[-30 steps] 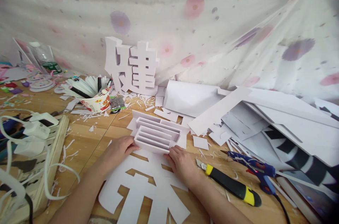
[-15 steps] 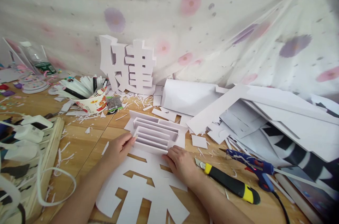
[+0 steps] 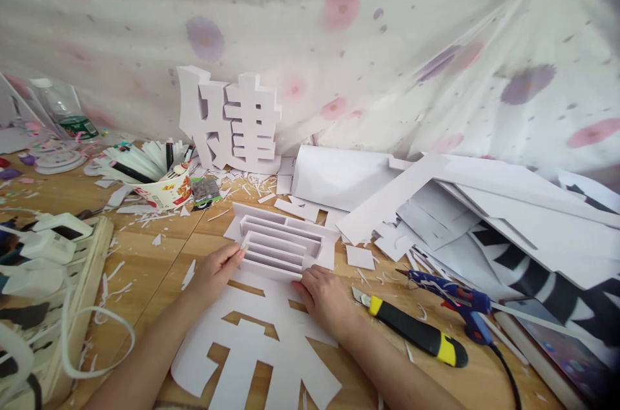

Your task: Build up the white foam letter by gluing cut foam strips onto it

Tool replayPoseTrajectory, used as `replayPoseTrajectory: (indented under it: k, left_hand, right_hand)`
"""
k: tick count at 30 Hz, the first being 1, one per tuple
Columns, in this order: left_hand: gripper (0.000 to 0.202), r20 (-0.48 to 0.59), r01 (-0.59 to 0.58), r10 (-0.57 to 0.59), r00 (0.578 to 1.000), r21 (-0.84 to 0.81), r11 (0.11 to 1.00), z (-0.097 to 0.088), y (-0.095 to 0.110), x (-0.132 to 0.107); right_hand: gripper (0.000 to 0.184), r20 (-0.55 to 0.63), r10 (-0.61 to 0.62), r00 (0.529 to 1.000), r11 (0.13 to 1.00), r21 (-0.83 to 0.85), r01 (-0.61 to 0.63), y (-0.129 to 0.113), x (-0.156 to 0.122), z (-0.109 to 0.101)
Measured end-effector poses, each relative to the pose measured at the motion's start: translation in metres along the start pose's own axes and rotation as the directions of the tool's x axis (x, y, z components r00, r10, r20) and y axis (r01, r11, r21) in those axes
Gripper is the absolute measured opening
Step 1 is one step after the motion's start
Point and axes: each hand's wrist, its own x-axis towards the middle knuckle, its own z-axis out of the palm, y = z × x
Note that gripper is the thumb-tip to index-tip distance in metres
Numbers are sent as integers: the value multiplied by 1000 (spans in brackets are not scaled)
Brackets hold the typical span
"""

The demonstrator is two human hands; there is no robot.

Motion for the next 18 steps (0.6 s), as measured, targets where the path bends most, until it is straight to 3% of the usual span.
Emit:
replayPoseTrajectory:
  k: [6,10,15,18]
  left_hand:
    - [32,-58,-34,38,998,66,997,2,-3,-4]
    - [36,-162,-53,60,985,43,998,-1,-9,-7]
    - [38,-325,106,-97,941,11,994,-9,-20,-2]
    - [37,-353,216,-199,914,10,976,-13,-16,6]
  right_hand:
    - [21,40,0,999,1000,-20,1,0,2,-4]
    - [22,78,24,997,1000,2,-24,4,2,-20]
    - [21,105,243,964,969,18,-246,18,-4,-48]
    - [16,156,327,932,943,19,-333,24,-9,-54]
